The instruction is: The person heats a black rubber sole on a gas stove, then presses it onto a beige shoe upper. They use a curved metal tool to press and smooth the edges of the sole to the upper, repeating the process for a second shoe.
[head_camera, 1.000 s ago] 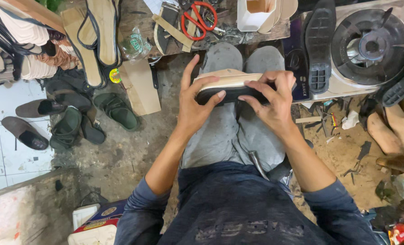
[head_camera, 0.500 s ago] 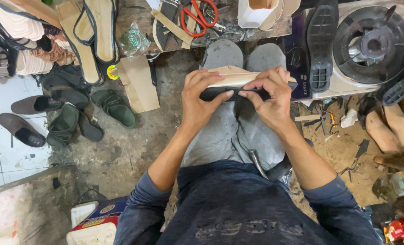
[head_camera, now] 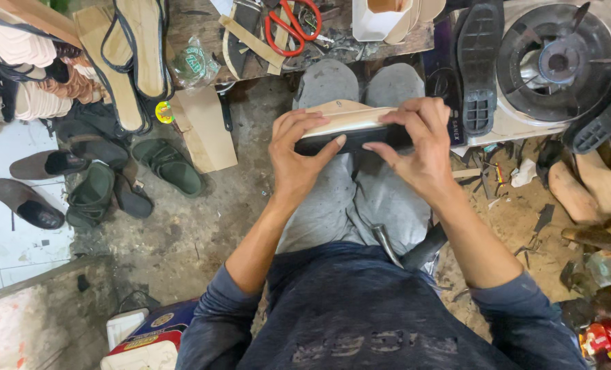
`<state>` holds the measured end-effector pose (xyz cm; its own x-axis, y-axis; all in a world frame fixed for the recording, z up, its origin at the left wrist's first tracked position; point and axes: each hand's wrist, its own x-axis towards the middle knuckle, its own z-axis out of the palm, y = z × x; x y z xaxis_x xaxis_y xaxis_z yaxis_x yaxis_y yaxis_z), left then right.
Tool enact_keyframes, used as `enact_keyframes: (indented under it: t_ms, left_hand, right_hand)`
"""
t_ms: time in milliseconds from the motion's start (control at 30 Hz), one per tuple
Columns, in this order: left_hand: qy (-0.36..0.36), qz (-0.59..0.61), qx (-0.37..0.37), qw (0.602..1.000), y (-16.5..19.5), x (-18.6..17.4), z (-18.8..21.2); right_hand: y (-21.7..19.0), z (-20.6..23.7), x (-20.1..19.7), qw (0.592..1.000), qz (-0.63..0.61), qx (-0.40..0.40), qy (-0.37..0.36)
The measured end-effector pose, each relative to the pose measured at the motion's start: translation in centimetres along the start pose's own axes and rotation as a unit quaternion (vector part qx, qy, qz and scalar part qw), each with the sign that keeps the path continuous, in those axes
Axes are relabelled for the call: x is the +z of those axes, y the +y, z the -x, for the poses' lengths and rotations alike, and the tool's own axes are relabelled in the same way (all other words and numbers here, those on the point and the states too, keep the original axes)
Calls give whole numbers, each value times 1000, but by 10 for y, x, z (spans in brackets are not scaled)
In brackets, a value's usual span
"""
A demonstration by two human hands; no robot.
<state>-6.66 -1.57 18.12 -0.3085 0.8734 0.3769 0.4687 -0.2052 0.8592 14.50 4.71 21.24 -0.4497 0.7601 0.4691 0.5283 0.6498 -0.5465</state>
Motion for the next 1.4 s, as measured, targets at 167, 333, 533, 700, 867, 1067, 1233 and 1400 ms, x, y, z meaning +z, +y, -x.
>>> enact_keyframes:
  t_ms: [167, 333, 533, 700, 867, 1067, 1233, 1400]
  left_hand:
    - [-130, -101, 36, 986, 3, -3, -8]
    - [-194, -81, 94, 973, -1, 16, -20]
    - [-183, -109, 107, 971, -8, 21, -11]
    - [-173, -82, 77, 978, -6, 22, -11]
    - [-199, -75, 80, 974, 2, 11, -17]
    - [-276, 18, 156, 948, 2, 26, -30]
    - [-251, 27, 160, 954, 2, 36, -26]
    - [-257, 11, 152, 954, 8, 32, -24]
  right_hand:
    - [10, 7, -13, 998, 43, -44, -17]
    - [15, 7, -12, 997, 33, -53, -53]
    - [16, 3, -15, 999, -10, -6, -53]
    - [16, -3, -17, 998, 15, -15, -53]
    - [19, 1, -31, 998, 18, -40, -54]
    - [21, 8, -32, 996, 14, -42, -72]
    - [21, 8, -35, 997, 27, -60, -51]
    - [21, 13, -42, 998, -2, -32, -55]
